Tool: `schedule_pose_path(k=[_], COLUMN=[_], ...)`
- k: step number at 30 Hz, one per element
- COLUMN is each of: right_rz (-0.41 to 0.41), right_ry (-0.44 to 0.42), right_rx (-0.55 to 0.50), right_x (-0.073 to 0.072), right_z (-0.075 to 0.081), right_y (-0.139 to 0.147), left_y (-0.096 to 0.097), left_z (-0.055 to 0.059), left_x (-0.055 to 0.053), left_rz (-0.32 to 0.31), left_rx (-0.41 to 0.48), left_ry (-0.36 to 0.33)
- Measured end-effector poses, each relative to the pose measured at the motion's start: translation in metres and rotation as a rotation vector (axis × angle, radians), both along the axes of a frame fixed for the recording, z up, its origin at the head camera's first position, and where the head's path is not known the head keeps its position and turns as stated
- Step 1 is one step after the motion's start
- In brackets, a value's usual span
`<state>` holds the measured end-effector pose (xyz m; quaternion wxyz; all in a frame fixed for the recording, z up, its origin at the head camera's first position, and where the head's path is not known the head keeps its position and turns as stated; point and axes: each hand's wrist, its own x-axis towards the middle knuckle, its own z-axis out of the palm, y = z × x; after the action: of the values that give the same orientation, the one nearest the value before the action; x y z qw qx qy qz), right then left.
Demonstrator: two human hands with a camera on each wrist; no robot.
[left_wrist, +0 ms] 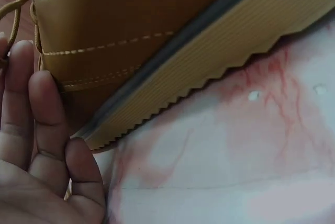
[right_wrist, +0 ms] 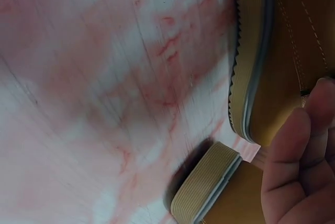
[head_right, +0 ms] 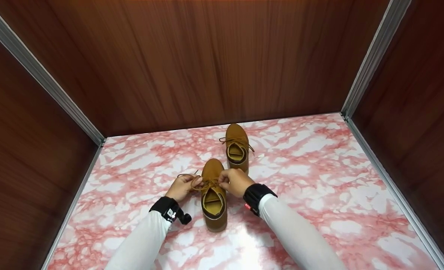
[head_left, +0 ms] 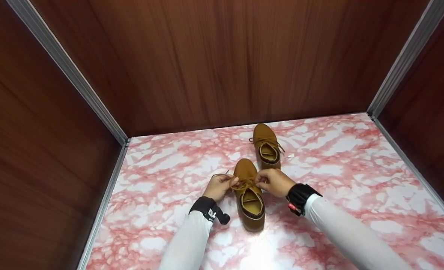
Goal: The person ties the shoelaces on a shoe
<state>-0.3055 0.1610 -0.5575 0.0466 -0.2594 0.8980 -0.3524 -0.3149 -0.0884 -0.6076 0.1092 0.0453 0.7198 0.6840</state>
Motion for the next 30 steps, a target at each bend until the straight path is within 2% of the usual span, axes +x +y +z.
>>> schedule_pose_path(k=[4, 8, 15, 21, 25, 30], right_rz=[-0.005, 0.002, -0.003, -0.030, -0.066, -0.124], right_ry=[0.011, 0.026, 0.040, 0.040, 0.051, 0.025], right_rx=[0.048, 0.088, 0.108, 0.117, 0.125, 0.142], right_x=[0.002, 0.004, 0.003, 0.004, 0.004, 0.005], right_z=[0.002, 0.006, 0.014, 0.025, 0.032, 0.028], right_y=[0.001, 0.006, 0.025, 0.052, 0.074, 0.102], left_y=[0.000, 0.001, 0.001, -0.001, -0.001, -0.001], left_z=[-0.003, -0.006, -0.010, -0.011, -0.011, -0.011], left_x=[0.001, 0.002, 0.003, 0.004, 0.005, 0.006], left_rz=[-0.004, 0.000, -0.005, -0.010, -0.001, -0.006], left_rx=[0.061, 0.063, 0.226, 0.183, 0.188, 0.198], left_ry=[-0.011, -0.021, -0.104, -0.097, -0.108, -0.102])
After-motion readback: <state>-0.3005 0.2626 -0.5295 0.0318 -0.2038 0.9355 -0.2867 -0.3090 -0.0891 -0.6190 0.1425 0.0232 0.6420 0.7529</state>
